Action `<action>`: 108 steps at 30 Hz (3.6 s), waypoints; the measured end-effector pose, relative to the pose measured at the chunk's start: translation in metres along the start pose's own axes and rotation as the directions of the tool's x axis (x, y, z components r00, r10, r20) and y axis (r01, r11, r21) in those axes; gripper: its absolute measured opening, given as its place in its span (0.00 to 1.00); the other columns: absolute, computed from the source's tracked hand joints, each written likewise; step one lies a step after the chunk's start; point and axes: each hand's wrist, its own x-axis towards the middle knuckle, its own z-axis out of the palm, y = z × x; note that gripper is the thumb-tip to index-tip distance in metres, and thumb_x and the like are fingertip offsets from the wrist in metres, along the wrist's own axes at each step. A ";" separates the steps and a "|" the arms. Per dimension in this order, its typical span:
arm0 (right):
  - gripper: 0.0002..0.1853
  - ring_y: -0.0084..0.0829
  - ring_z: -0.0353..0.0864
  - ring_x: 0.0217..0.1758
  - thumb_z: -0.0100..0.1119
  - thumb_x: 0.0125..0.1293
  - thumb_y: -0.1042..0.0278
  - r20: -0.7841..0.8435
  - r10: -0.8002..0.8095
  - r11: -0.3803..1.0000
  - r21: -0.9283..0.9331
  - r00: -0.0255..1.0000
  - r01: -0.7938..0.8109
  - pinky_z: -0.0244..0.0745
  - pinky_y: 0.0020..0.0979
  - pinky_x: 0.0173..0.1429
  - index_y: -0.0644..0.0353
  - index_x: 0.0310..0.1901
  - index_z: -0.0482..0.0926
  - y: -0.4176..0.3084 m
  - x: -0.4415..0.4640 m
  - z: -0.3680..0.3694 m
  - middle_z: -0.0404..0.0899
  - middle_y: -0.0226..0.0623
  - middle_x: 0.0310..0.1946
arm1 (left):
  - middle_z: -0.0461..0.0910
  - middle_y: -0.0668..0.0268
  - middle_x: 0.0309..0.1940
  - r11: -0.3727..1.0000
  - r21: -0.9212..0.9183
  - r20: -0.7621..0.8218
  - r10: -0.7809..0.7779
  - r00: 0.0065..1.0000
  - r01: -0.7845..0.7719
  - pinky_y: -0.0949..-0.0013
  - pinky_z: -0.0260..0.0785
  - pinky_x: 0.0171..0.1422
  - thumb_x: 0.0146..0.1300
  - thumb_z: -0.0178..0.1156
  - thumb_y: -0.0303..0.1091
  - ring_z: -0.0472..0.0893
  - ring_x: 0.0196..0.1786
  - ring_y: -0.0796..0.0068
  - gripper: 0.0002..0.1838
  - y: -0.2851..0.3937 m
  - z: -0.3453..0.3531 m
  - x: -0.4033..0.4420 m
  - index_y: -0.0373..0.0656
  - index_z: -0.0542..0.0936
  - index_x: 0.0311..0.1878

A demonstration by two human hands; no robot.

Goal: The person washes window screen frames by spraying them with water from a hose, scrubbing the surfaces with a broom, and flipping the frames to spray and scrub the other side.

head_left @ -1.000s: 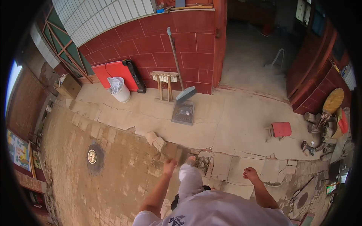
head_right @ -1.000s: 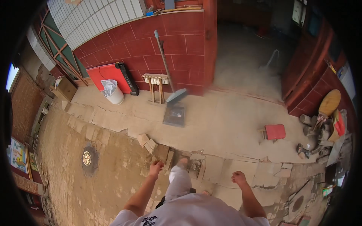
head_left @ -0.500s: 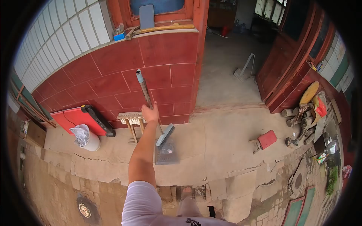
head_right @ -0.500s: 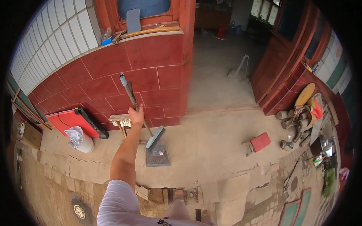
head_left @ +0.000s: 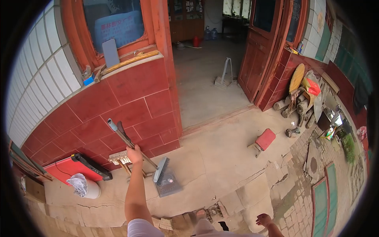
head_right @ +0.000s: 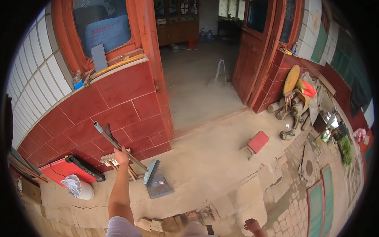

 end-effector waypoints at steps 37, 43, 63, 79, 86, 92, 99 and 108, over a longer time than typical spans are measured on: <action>0.13 0.35 0.81 0.29 0.51 0.64 0.66 -0.123 0.350 0.845 0.469 0.928 -0.257 0.80 0.34 0.34 0.66 0.45 0.74 0.353 -0.059 -0.167 0.81 0.44 0.31 | 0.62 0.72 0.16 0.892 -0.441 0.234 0.010 0.972 0.097 0.71 0.56 0.26 0.60 0.55 0.62 0.63 0.21 0.79 0.28 0.103 -0.063 -0.209 0.46 0.64 0.21; 0.06 0.32 0.70 0.19 0.45 0.62 0.66 -0.229 0.825 0.262 0.965 0.517 0.010 0.69 0.32 0.21 0.57 0.32 0.71 0.528 -0.138 -0.232 0.72 0.35 0.20 | 0.63 0.71 0.17 0.757 -0.581 0.292 -0.147 0.945 0.298 0.74 0.59 0.25 0.59 0.59 0.57 0.65 0.20 0.79 0.25 0.105 -0.084 -0.226 0.46 0.66 0.24; 0.14 0.31 0.81 0.25 0.51 0.63 0.65 -0.304 0.139 0.902 0.432 0.943 0.007 0.79 0.31 0.29 0.67 0.44 0.75 0.210 -0.068 -0.096 0.80 0.40 0.28 | 0.80 0.57 0.37 0.928 -0.183 0.202 -0.287 0.936 0.324 0.61 0.68 0.30 0.63 0.52 0.54 0.76 0.29 0.65 0.26 0.081 -0.029 -0.087 0.38 0.79 0.46; 0.12 0.36 0.80 0.23 0.49 0.63 0.65 -0.204 0.591 0.575 0.785 0.780 -0.231 0.80 0.34 0.27 0.67 0.34 0.75 0.388 -0.130 -0.103 0.78 0.42 0.26 | 0.77 0.62 0.37 0.871 -0.471 0.353 0.042 0.935 0.139 0.67 0.60 0.28 0.65 0.50 0.53 0.68 0.27 0.73 0.29 0.160 0.039 -0.250 0.32 0.76 0.51; 0.12 0.28 0.81 0.30 0.49 0.66 0.62 -0.219 0.270 0.542 0.839 0.938 0.039 0.80 0.30 0.36 0.62 0.43 0.75 0.387 -0.130 -0.213 0.79 0.35 0.29 | 0.57 0.78 0.20 0.763 -0.628 0.657 0.414 0.630 0.153 0.74 0.50 0.31 0.67 0.55 0.42 0.56 0.25 0.84 0.19 0.275 0.043 -0.723 0.48 0.62 0.22; 0.17 0.26 0.80 0.35 0.46 0.70 0.56 0.050 -0.343 -0.011 0.998 0.938 -0.057 0.77 0.28 0.45 0.63 0.46 0.74 0.304 -0.211 -0.309 0.79 0.33 0.33 | 0.63 0.63 0.18 0.190 -0.969 0.233 0.919 -0.319 -0.160 0.65 0.58 0.31 0.57 0.62 0.30 0.65 0.25 0.63 0.18 0.299 -0.026 -1.030 0.40 0.64 0.19; 0.12 0.15 0.63 0.21 0.48 0.69 0.60 -0.004 -0.501 -0.481 0.833 0.865 -0.274 0.64 0.18 0.26 0.61 0.40 0.69 0.319 -0.258 -0.379 0.64 0.24 0.22 | 0.71 0.60 0.28 0.004 -0.969 -0.206 0.543 -0.814 0.248 0.58 0.64 0.42 0.44 0.66 0.33 0.71 0.36 0.55 0.12 0.273 -0.012 -1.205 0.42 0.73 0.29; 0.11 0.13 0.59 0.13 0.45 0.69 0.65 -0.105 -0.114 -0.774 0.633 0.988 -0.022 0.58 0.17 0.17 0.60 0.31 0.70 0.453 -0.206 -0.546 0.60 0.21 0.16 | 0.76 0.49 0.46 0.245 -0.902 0.363 -0.011 -0.932 -0.354 0.53 0.66 0.55 0.57 0.60 0.43 0.74 0.52 0.49 0.23 0.280 0.139 -1.335 0.37 0.72 0.50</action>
